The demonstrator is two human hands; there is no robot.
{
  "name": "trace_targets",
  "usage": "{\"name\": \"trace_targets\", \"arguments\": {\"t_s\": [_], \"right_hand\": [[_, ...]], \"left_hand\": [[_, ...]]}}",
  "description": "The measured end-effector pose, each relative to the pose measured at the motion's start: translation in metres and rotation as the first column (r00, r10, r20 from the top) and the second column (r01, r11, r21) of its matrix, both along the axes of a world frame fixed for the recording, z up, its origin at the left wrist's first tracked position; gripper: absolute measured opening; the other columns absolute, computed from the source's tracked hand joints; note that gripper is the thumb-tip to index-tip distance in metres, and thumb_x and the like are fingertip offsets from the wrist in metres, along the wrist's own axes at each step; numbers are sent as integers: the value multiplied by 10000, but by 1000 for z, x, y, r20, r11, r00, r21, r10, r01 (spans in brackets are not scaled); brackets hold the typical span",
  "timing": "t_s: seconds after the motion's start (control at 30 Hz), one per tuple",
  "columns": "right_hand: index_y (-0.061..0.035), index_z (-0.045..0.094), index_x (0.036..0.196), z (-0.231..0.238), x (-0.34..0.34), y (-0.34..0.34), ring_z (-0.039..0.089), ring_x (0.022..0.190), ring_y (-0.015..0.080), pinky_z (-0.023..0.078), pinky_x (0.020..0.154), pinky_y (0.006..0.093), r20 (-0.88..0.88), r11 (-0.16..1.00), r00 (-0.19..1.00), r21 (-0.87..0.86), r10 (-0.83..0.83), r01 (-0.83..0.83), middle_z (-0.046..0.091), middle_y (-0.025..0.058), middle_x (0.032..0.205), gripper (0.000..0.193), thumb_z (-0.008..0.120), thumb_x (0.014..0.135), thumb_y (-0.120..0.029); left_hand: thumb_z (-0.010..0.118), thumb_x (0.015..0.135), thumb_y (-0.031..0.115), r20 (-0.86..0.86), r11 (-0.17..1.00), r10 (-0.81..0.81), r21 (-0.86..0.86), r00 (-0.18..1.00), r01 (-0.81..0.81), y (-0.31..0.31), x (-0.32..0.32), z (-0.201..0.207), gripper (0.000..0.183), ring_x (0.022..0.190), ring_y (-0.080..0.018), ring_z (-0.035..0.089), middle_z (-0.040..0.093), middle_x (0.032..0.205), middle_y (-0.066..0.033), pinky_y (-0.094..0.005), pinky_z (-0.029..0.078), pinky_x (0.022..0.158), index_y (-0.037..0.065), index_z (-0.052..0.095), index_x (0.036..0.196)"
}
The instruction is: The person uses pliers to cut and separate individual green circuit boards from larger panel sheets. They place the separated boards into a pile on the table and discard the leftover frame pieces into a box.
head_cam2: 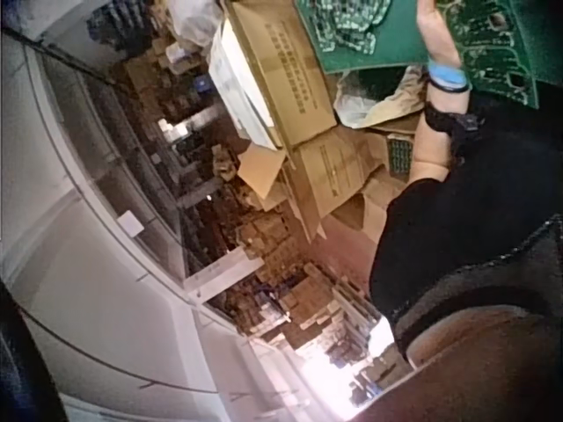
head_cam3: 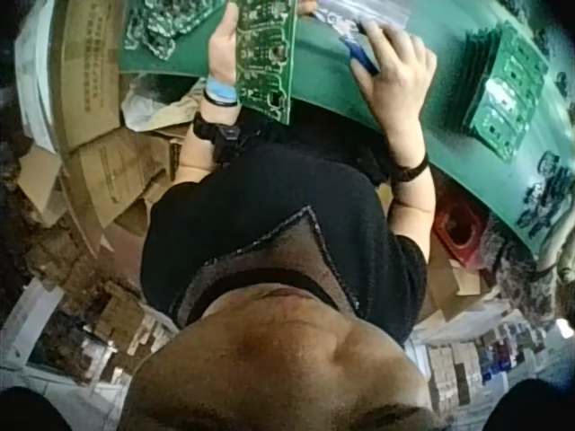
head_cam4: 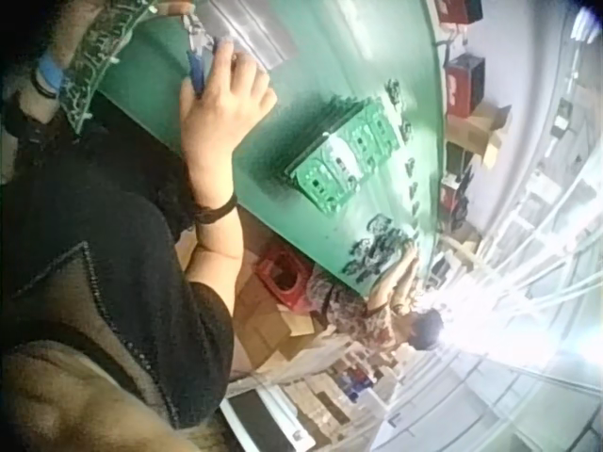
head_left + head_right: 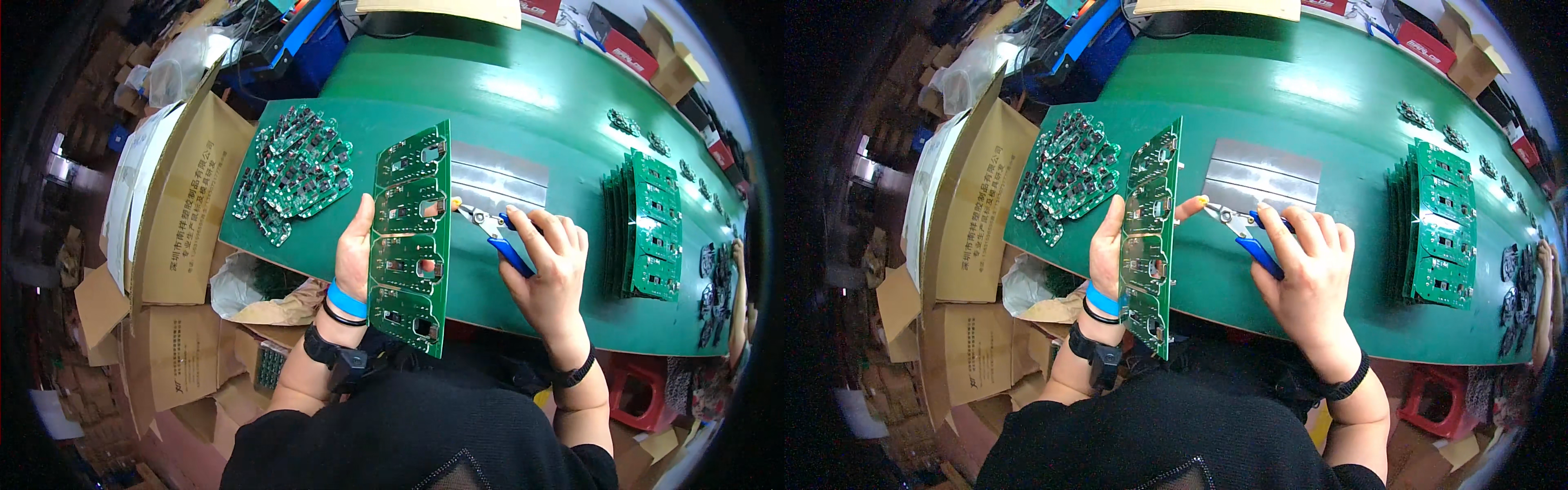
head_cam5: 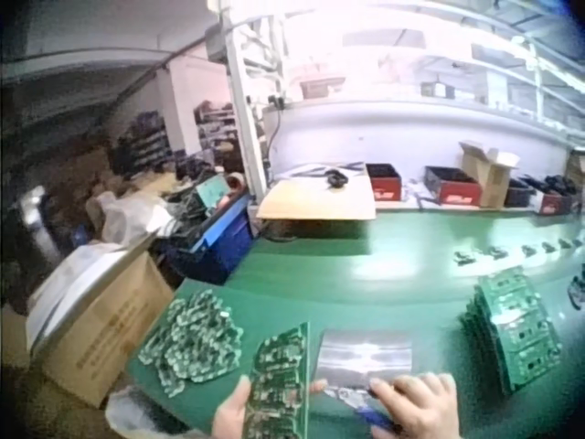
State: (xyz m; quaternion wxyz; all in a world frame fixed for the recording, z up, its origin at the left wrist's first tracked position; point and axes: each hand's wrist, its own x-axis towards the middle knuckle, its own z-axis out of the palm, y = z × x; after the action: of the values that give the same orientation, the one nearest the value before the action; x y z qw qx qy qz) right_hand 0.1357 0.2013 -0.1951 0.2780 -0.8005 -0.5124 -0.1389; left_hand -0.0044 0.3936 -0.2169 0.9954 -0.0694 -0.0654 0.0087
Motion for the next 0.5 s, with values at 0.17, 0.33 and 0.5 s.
{"name": "trace_targets", "arguments": {"t_s": [0.17, 0.33, 0.5], "right_hand": [[-71, 560, 1263, -5, -2, -13, 533, 1008, 312, 391, 903, 408, -187, 1000, 982, 15, -6, 9, 565, 139, 1072, 616, 719, 674, -146], [-9, 554, 1193, -15, 7, -20, 593, 790, 199, 488, 759, 314, -665, 987, 746, 103, -25, 125, 613, 134, 900, 382, 680, 862, -153], [-1, 564, 1146, -13, 8, -14, 533, 785, 91, 470, 723, 256, -853, 988, 519, 117, 50, 96, 596, 57, 839, 475, 782, 795, -237]], "left_hand": [[181, 992, 572, -118, 979, 34, 202, 992, -9, 3, -3, -6, 700, 1028, -421, 631, 238, 1502, -274, -545, 577, 775, 95, 193, 1504], [188, 992, 568, -162, 972, -61, 215, 985, 96, -16, 5, -7, 704, 1055, -401, 627, 267, 1461, -339, -512, 592, 761, 93, 161, 1511], [168, 990, 574, -191, 974, -111, 173, 975, 145, -34, 12, -7, 707, 1007, -421, 643, 258, 1458, -350, -502, 603, 738, 100, 138, 1514]]}}
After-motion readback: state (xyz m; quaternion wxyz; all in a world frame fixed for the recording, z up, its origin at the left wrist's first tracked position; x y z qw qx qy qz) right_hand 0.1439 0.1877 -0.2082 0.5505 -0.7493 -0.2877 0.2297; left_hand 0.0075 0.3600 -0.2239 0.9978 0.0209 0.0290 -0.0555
